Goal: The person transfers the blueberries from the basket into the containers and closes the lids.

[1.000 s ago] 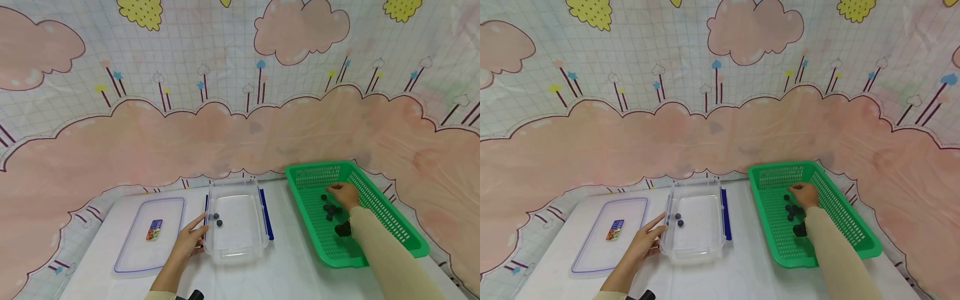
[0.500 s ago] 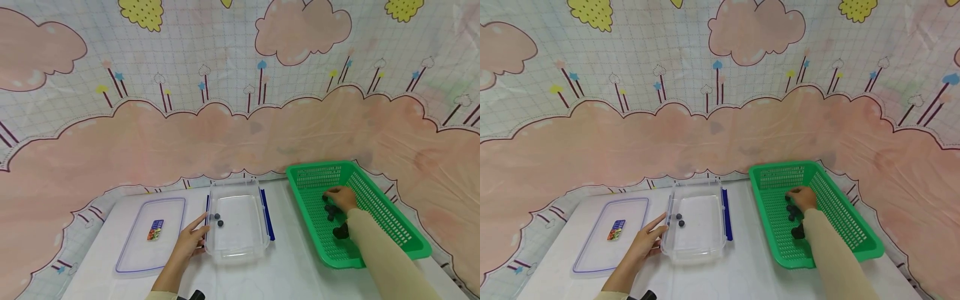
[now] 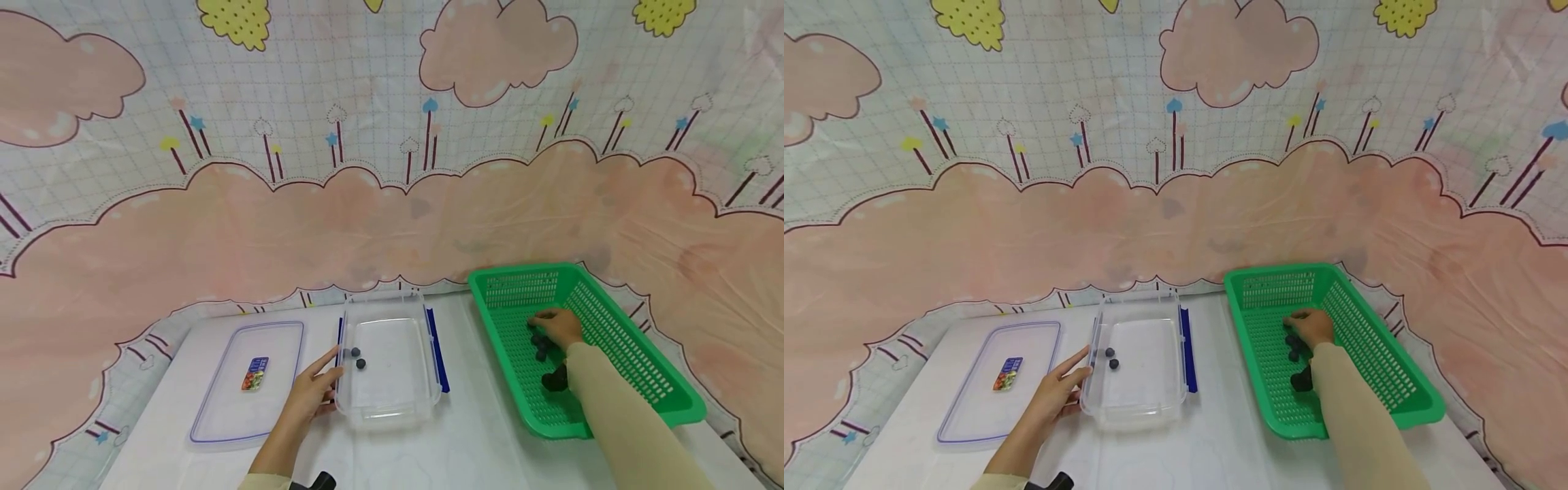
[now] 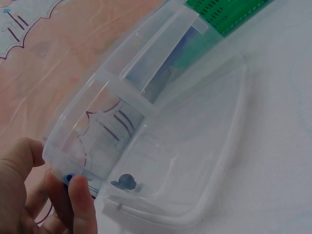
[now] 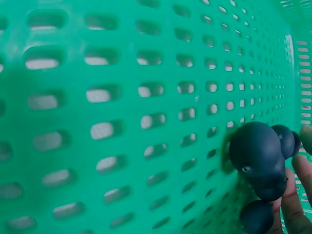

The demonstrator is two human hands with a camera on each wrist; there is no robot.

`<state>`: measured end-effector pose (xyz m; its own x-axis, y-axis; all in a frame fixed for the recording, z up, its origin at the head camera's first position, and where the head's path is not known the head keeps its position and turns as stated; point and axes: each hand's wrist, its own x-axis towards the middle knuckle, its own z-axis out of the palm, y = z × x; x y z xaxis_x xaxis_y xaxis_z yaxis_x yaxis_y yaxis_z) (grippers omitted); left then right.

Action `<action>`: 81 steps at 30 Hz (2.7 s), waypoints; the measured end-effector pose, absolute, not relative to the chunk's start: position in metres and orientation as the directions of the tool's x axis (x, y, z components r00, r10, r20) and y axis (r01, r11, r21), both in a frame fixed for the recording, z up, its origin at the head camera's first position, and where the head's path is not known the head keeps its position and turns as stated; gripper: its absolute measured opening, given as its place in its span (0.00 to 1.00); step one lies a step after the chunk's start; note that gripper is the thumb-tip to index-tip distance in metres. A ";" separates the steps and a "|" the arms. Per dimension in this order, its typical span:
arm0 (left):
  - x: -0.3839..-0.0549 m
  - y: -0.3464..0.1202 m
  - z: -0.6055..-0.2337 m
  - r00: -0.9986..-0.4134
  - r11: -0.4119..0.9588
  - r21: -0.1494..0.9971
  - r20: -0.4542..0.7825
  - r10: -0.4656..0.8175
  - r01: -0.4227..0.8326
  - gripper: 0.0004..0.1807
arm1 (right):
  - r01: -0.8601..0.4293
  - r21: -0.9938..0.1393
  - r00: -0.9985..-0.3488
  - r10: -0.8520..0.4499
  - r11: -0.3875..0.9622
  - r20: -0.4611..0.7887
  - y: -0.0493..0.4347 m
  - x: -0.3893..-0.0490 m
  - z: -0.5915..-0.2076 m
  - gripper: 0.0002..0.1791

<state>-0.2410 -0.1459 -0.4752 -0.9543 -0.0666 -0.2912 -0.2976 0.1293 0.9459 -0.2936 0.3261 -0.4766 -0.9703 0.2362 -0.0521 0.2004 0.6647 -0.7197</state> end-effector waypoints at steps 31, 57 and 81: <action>-0.239 -0.145 -0.476 -0.958 0.120 0.951 -0.277 -0.071 -0.284 0.30 | 0.195 -0.711 -0.975 0.213 0.676 -0.065 0.323 -0.293 -0.477 0.21; -0.239 -0.145 -0.475 -0.956 0.107 0.951 -0.285 -0.066 -0.291 0.29 | 0.193 -0.686 -0.973 0.225 0.701 -0.044 0.328 -0.301 -0.467 0.24; -0.241 -0.145 -0.477 -0.956 0.105 0.951 -0.285 -0.069 -0.291 0.29 | 0.067 -0.703 -0.991 0.128 0.708 0.035 0.292 -0.310 -0.444 0.23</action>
